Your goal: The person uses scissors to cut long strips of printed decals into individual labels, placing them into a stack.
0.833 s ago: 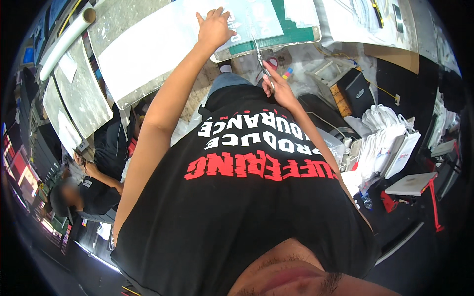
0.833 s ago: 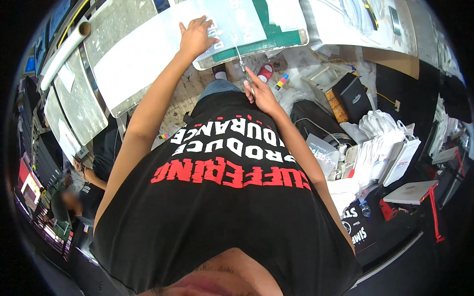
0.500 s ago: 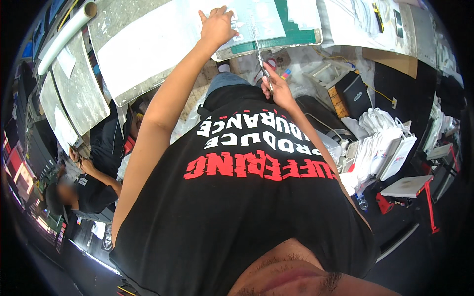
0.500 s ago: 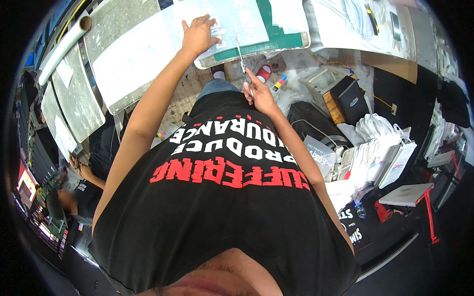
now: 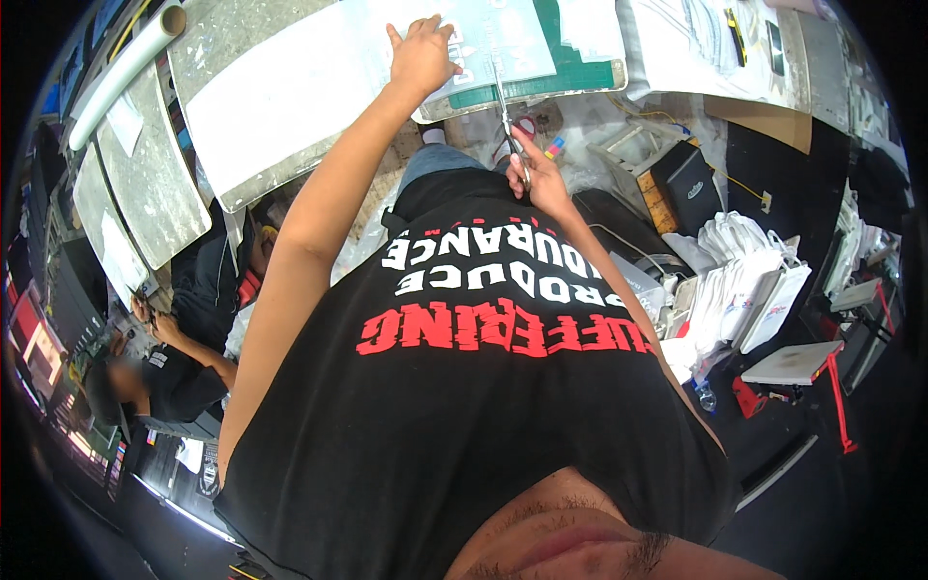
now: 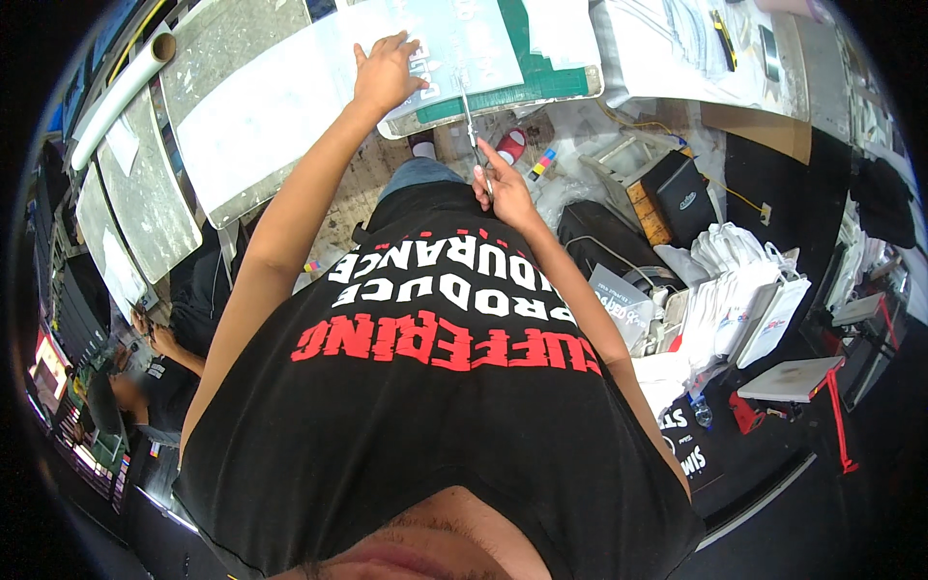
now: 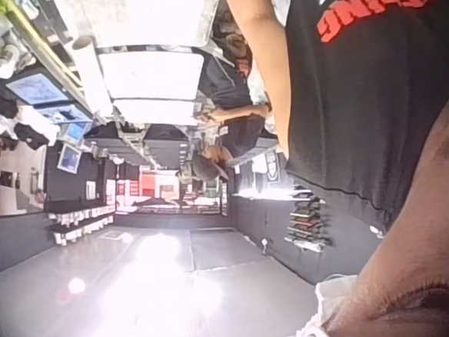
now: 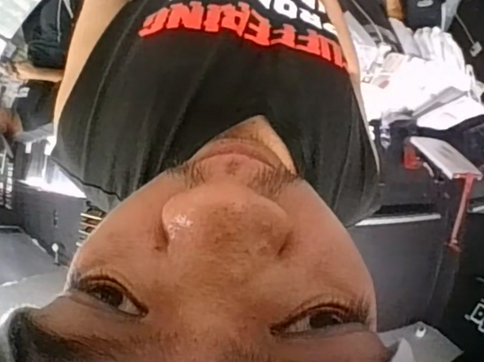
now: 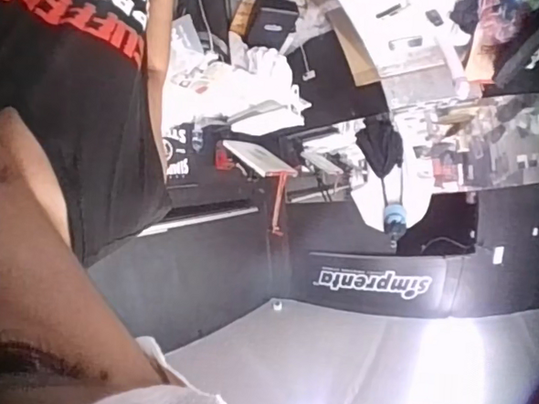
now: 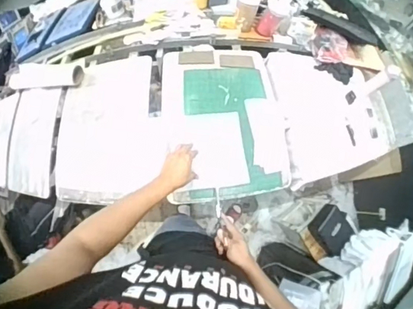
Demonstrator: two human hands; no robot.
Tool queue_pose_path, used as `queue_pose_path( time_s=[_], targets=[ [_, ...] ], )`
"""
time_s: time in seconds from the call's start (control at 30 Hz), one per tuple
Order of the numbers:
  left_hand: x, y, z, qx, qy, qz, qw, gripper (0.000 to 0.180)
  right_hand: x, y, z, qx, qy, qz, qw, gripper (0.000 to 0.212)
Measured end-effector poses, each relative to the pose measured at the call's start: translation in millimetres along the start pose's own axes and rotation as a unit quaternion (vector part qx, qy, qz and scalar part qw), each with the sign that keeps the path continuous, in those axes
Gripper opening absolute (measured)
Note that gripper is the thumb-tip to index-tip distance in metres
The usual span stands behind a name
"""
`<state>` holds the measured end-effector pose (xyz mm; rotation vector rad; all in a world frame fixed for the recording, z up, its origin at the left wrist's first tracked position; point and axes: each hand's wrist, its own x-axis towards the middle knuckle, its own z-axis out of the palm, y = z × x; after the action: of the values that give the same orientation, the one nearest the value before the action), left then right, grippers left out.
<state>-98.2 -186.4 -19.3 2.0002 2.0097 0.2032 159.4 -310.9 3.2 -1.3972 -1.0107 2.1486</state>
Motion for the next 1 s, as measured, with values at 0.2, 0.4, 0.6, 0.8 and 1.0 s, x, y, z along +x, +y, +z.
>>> queue_pose_path(
  time_s=[0.2, 0.4, 0.6, 0.8, 1.0],
  targets=[
    [0, 1, 0, -0.002, 0.007, 0.003, 1.000, 0.065, -2, -1, 0, -0.003, 0.004, 0.007, 1.000, 0.056],
    [-2, 1, 1, -0.006, 0.016, 0.000, 1.000, 0.064, 1, -1, -3, -0.002, 0.010, 0.012, 1.000, 0.057],
    [1, 5, -8, -0.015, 0.005, -0.005, 1.000, 0.063, 15, -8, 2, -0.022, 0.037, -0.003, 0.999, 0.057],
    [-3, 7, -11, -0.014, -0.015, -0.016, 1.000, 0.063, 14, -6, 9, -0.004, 0.038, -0.009, 0.999, 0.056],
    [-3, 7, -13, -0.015, -0.019, -0.014, 1.000, 0.068, 29, -13, 6, -0.009, 0.061, -0.019, 0.998, 0.053]
  ],
)
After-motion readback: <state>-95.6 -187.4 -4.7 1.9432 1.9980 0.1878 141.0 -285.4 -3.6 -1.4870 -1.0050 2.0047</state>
